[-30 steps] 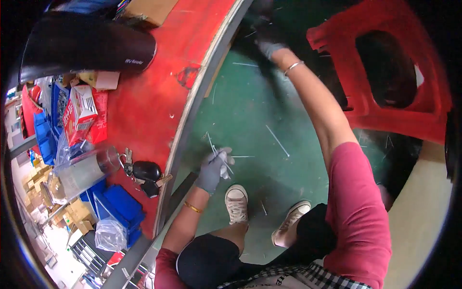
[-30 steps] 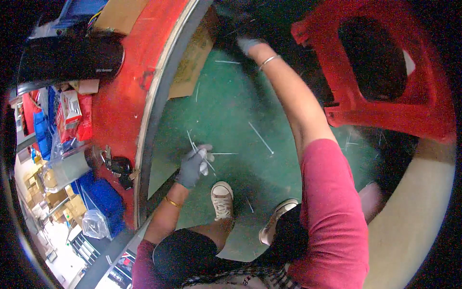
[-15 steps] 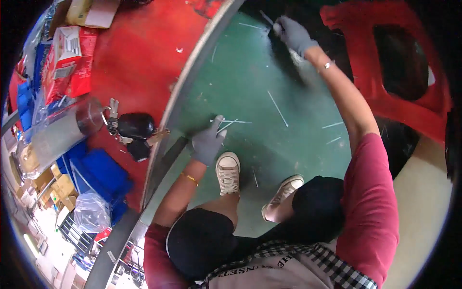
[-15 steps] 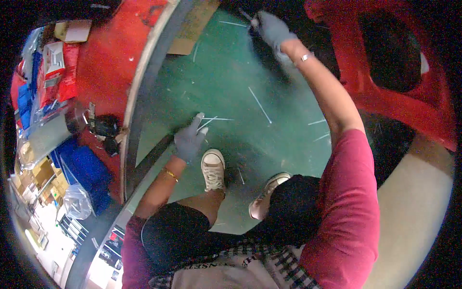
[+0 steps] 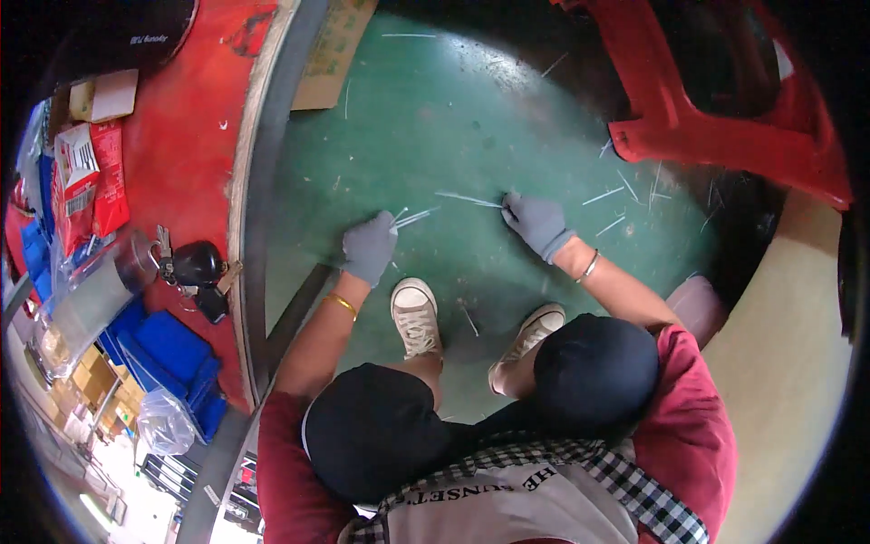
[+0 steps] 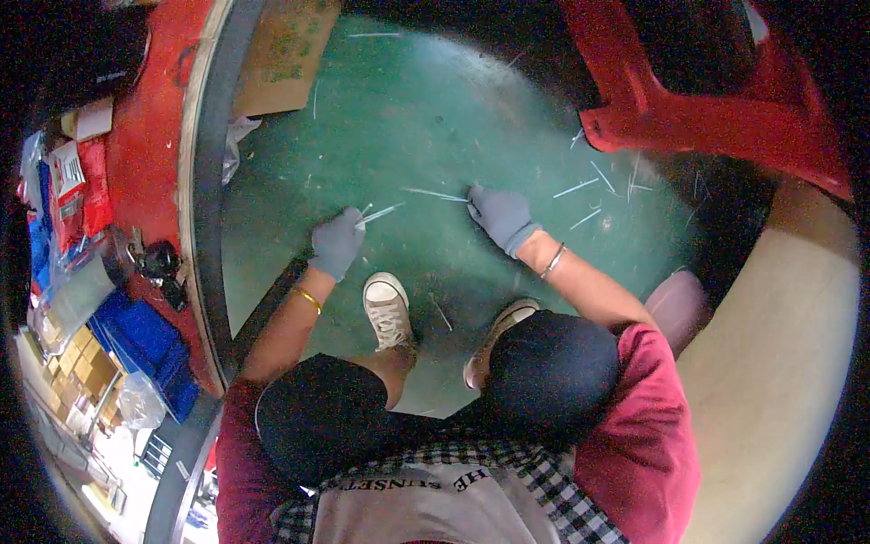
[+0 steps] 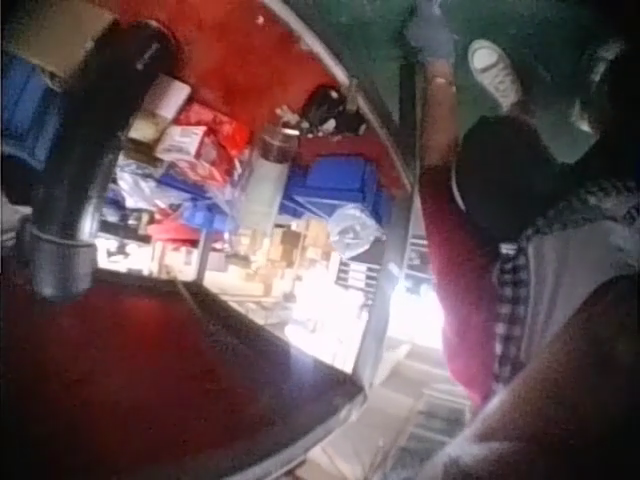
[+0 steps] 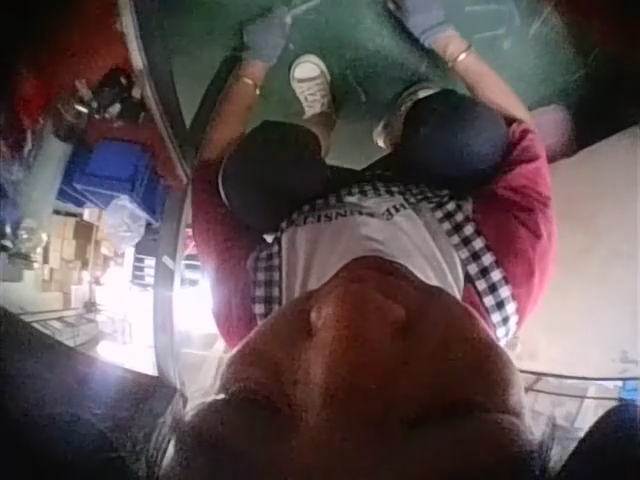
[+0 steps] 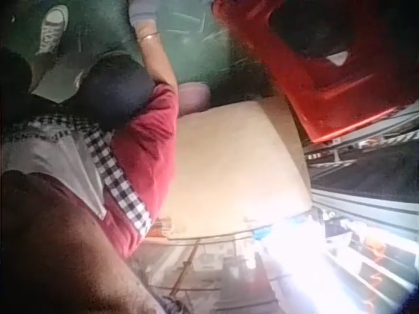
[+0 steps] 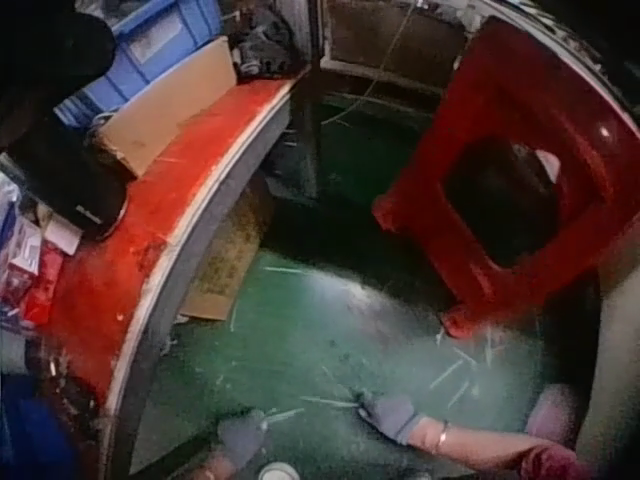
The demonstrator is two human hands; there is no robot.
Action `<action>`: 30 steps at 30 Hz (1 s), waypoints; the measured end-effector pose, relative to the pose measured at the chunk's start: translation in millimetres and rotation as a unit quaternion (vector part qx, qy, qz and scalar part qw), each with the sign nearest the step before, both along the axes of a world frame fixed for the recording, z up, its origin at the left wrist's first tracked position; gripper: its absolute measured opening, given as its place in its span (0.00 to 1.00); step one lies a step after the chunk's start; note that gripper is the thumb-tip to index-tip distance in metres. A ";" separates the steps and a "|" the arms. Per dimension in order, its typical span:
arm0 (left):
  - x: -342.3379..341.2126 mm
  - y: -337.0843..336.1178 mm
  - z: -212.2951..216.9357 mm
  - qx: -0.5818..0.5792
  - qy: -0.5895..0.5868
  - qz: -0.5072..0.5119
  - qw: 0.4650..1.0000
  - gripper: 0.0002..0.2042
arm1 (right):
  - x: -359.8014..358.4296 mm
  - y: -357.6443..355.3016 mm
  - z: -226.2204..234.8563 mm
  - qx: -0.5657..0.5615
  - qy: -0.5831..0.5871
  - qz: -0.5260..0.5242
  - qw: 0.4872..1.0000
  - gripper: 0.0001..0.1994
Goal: Assembling, sorting, and bagging electrical wiring harnesses and components at a factory workstation.
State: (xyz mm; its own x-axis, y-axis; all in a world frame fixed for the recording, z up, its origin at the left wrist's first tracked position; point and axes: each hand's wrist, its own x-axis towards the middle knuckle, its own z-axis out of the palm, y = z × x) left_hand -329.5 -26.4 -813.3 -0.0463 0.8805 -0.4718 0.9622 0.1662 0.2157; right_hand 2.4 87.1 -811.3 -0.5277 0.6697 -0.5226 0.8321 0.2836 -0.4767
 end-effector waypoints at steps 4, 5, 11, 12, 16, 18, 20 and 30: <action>8.4 17.4 16.2 0.005 -0.183 0.192 0.964 0.08 | -1.1 4.9 9.5 -0.013 0.024 -0.030 0.999 0.11; 11.9 22.2 22.4 -0.059 -0.262 0.292 0.918 0.09 | -1.9 6.8 15.5 -0.092 0.076 -0.098 0.988 0.12; 63.9 13.6 55.2 -0.203 -0.523 0.427 0.709 0.14 | -44.5 -14.0 42.8 -0.416 0.200 -0.239 0.854 0.12; 66.9 8.5 56.4 -0.213 -0.560 0.401 0.693 0.15 | -55.9 -20.7 43.2 -0.432 0.203 -0.230 0.848 0.11; 52.4 -11.7 50.7 -0.148 -0.496 0.479 0.709 0.13 | -97.7 -39.4 41.2 -0.467 0.235 -0.261 0.812 0.12; 36.8 -17.3 46.7 -0.103 -0.490 0.481 0.719 0.13 | -117.3 -39.3 38.5 -0.502 0.262 -0.244 0.787 0.14; 19.5 -20.8 46.1 -0.068 -0.448 0.534 0.713 0.14 | -131.2 -29.1 30.9 -0.473 0.270 -0.175 0.820 0.14; -6.4 -26.5 57.4 0.003 -0.414 0.525 0.744 0.17 | -145.5 -17.6 -9.5 0.101 0.096 0.258 0.956 0.09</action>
